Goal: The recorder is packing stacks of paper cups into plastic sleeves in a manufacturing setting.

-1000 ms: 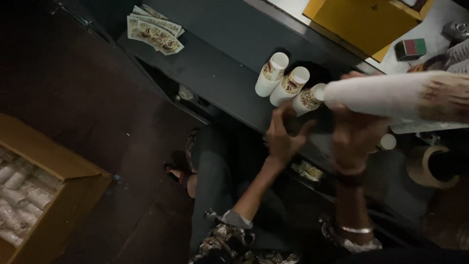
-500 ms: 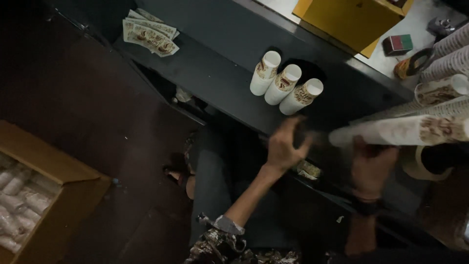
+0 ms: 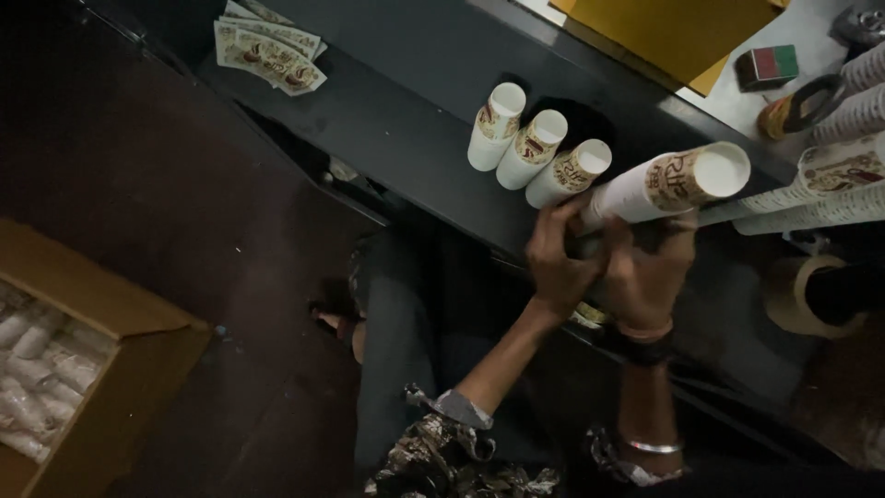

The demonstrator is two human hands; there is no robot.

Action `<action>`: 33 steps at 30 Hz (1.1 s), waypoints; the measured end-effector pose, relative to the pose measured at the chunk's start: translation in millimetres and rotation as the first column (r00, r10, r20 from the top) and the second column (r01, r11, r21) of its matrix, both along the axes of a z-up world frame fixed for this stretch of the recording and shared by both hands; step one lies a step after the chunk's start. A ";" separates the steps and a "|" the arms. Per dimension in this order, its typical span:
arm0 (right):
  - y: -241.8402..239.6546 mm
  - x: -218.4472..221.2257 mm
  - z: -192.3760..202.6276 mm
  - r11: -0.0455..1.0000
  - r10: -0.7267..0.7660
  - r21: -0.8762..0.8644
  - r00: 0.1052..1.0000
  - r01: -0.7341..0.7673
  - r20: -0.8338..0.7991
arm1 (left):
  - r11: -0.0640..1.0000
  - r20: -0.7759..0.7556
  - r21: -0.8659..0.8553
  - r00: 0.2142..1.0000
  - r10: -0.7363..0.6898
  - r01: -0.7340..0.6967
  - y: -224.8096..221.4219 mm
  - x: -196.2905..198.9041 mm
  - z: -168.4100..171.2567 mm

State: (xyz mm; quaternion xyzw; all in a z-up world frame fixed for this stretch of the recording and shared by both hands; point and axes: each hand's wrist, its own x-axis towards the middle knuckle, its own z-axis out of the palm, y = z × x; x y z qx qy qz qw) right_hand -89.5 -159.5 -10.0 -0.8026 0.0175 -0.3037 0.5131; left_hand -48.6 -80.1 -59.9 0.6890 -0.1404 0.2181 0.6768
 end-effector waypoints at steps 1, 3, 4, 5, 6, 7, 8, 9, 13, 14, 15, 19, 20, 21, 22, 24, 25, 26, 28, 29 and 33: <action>0.2 2.4 3.5 0.999 -0.028 0.020 1.000 0.028 0.010 | 1.000 0.010 -0.020 1.000 -0.005 0.005 -2.0 1.2 -2.3; 1.5 4.7 9.7 0.997 -0.063 0.042 0.998 0.062 0.019 | 0.999 0.018 -0.039 1.000 -0.017 0.018 -5.1 2.0 -4.6; 2.9 6.0 12.4 0.997 -0.075 0.030 0.996 0.074 0.038 | 0.998 0.031 -0.051 0.999 -0.020 0.022 -5.8 2.4 -4.4; 4.7 7.2 15.1 0.996 -0.086 0.018 0.995 0.085 0.057 | 0.998 0.043 -0.064 0.999 -0.024 0.026 -6.1 2.6 -4.3; 5.0 7.2 18.7 0.996 -0.086 0.018 0.995 0.085 0.056 | 0.998 0.042 -0.063 0.999 -0.023 0.026 -7.1 2.5 -7.5; 5.6 7.3 22.4 0.997 -0.077 -0.004 0.990 0.078 0.116 | 0.998 0.031 -0.054 0.999 -0.020 0.021 -7.9 2.3 -10.6; 6.0 7.8 26.4 0.997 -0.064 -0.027 0.983 0.069 0.174 | 0.999 0.020 -0.044 1.000 -0.015 0.015 -8.7 2.5 -13.5; 2.4 5.0 26.6 0.997 -0.063 -0.027 0.983 0.068 0.172 | 0.999 0.018 -0.043 1.000 -0.013 0.014 -5.5 1.5 -14.3; -19.4 -21.0 26.1 0.987 -0.128 -0.065 0.956 0.150 0.265 | 0.996 0.011 0.064 0.998 -0.057 0.056 9.6 -8.0 -24.2; -26.6 -29.8 25.5 0.980 -0.161 -0.070 0.944 0.188 0.289 | 0.990 0.026 0.116 0.996 -0.087 0.084 14.0 -9.8 -28.1; -25.4 -40.9 18.6 0.979 -0.163 -0.071 0.942 0.192 0.295 | 0.990 0.032 0.114 0.995 -0.090 0.086 19.1 -9.5 -27.7; -35.7 -72.5 -37.8 0.917 -0.377 -0.166 0.925 0.364 -0.054 | 0.949 -0.021 0.237 0.978 -0.207 0.206 35.9 -12.7 -36.0; -44.1 -79.0 -58.1 0.896 -0.433 -0.226 0.864 0.382 -0.255 | 0.936 -0.031 0.263 0.971 -0.235 0.235 35.5 -13.0 -39.6; -40.7 -80.5 -56.1 0.885 -0.455 -0.232 0.856 0.404 -0.244 | 0.933 -0.021 0.255 0.966 -0.257 0.254 38.7 -13.6 -36.4; -37.7 -80.8 -54.4 0.873 -0.477 -0.261 0.831 0.411 -0.285 | 0.924 -0.023 0.274 0.962 -0.273 0.268 40.7 -11.8 -33.0; -40.3 -82.8 -36.3 0.853 -0.513 -0.294 0.796 0.431 -0.320 | 0.911 -0.020 0.287 0.953 -0.303 0.296 43.1 -10.8 -27.4; -44.9 -85.0 -20.2 0.858 -0.502 -0.268 0.827 0.439 -0.252 | 0.906 -0.029 0.293 0.950 -0.312 0.306 44.3 -12.0 -25.7; -49.1 -84.1 -5.3 0.864 -0.487 -0.238 0.856 0.443 -0.175 | 0.901 -0.031 0.302 0.948 -0.316 0.310 46.2 -10.0 -24.4; -73.8 -78.9 14.2 0.825 -0.502 -0.267 0.863 0.498 0.056 | 0.898 -0.033 0.305 0.946 -0.322 0.316 44.8 -9.5 -20.1; -85.7 -76.2 23.5 0.795 -0.468 -0.286 0.841 0.535 0.273 | 0.897 -0.047 0.311 0.947 -0.317 0.315 44.9 -9.7 -18.5; -122.1 -43.6 63.9 0.930 -0.347 -0.001 0.879 0.367 0.326 | 0.897 -0.069 0.308 0.948 -0.310 0.316 46.7 -13.6 -11.3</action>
